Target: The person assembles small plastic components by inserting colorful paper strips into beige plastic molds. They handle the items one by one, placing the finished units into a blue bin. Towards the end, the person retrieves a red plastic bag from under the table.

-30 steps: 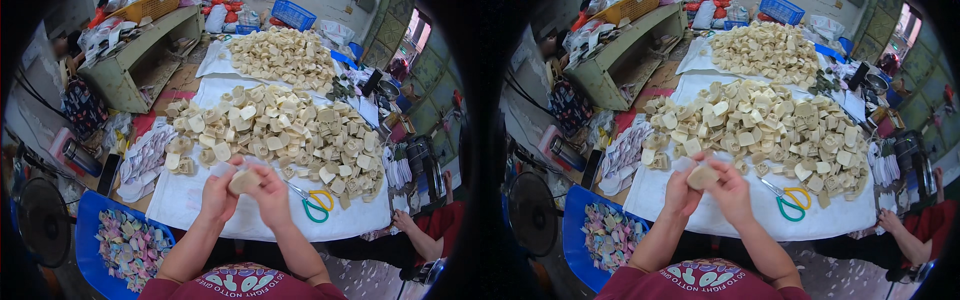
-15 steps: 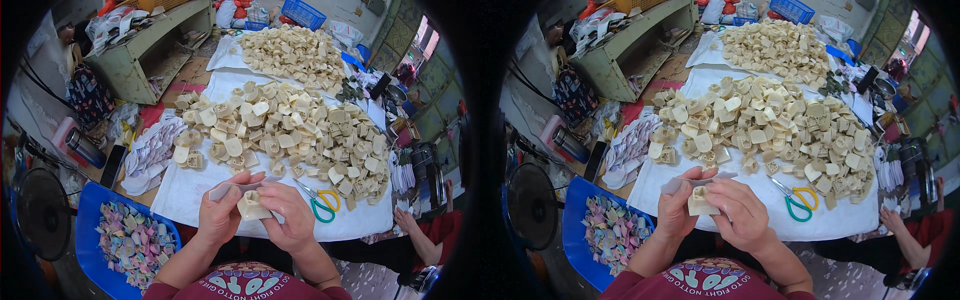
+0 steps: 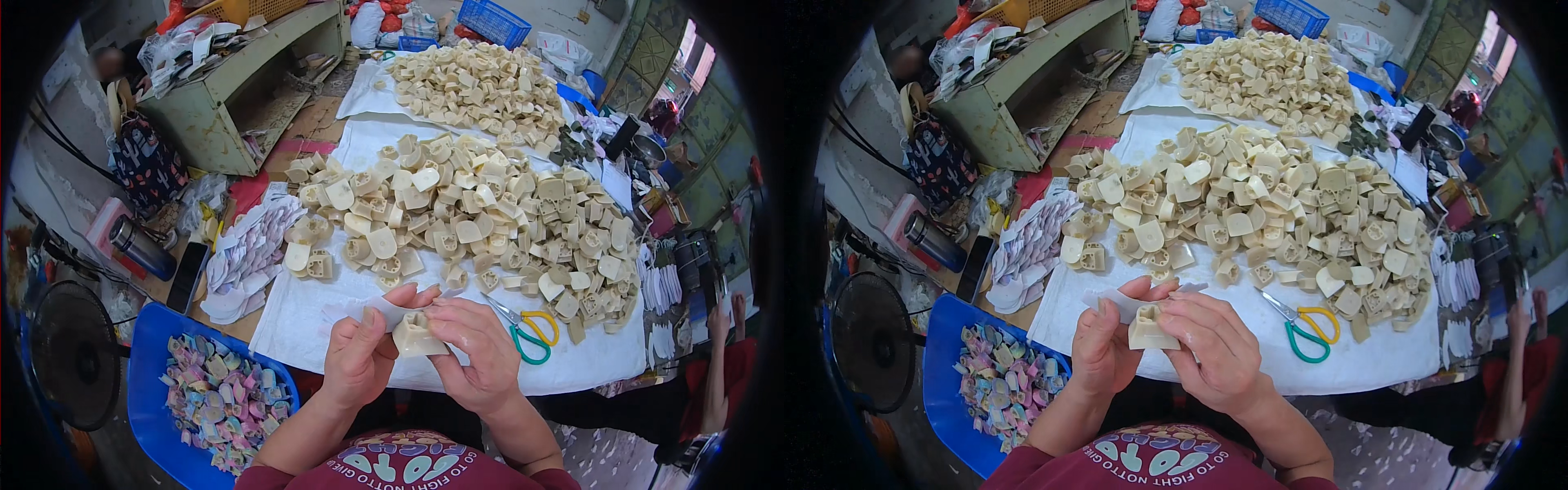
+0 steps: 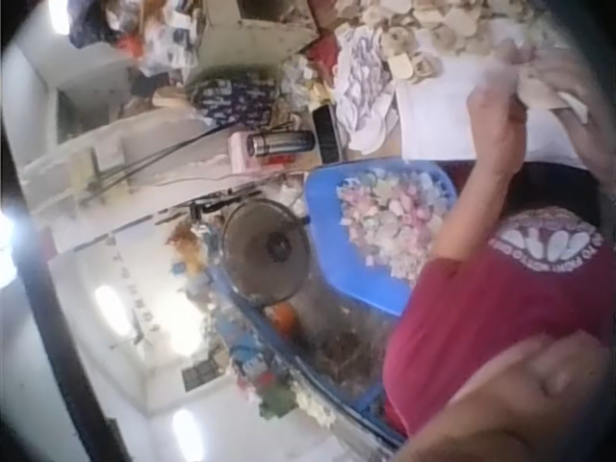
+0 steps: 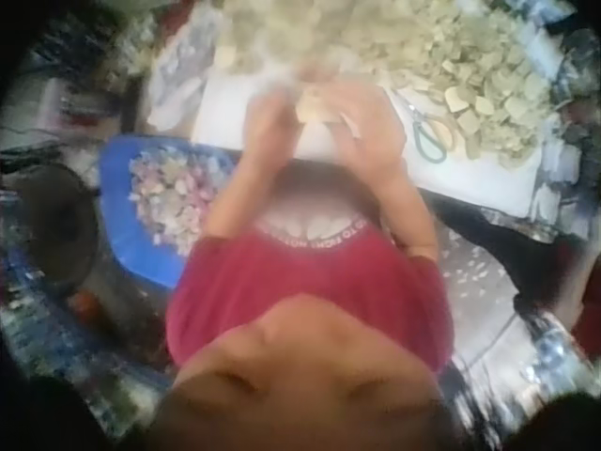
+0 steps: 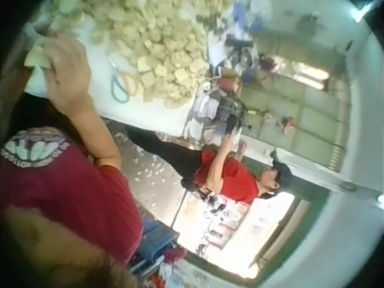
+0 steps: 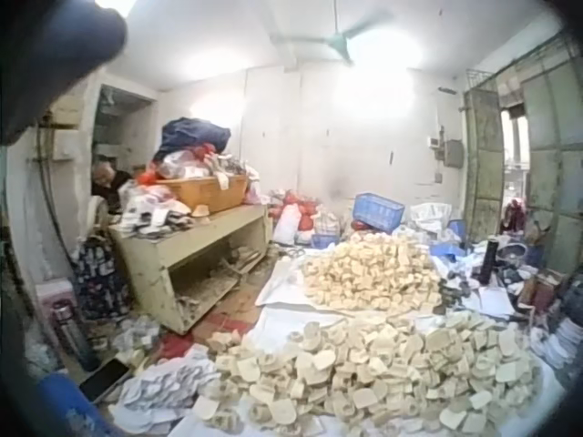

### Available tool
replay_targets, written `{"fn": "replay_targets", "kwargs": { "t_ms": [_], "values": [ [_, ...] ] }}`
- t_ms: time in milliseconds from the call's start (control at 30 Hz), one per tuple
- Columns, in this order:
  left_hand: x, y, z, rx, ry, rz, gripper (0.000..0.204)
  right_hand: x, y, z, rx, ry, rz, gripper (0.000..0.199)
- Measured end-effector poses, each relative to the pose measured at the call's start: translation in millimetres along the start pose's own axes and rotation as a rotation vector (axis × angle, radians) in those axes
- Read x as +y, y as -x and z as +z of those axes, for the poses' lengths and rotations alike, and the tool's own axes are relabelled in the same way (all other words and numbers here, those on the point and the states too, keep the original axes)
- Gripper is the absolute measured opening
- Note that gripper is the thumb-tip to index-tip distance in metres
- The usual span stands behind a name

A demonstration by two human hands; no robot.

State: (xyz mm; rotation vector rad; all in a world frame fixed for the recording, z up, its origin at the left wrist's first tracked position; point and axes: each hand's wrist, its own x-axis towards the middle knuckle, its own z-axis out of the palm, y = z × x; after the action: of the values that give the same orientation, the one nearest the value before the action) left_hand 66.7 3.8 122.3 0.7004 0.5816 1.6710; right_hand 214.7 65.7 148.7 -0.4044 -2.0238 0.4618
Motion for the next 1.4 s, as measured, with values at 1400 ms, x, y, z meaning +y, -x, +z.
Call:
{"fn": "replay_targets", "kwargs": {
  "t_ms": [1400],
  "values": [
    [51, -44, -4, -0.441, -1.269, -0.479, 0.063, 42, 6, 2, -0.352, 0.031, -0.086, 0.028]
  ]
}}
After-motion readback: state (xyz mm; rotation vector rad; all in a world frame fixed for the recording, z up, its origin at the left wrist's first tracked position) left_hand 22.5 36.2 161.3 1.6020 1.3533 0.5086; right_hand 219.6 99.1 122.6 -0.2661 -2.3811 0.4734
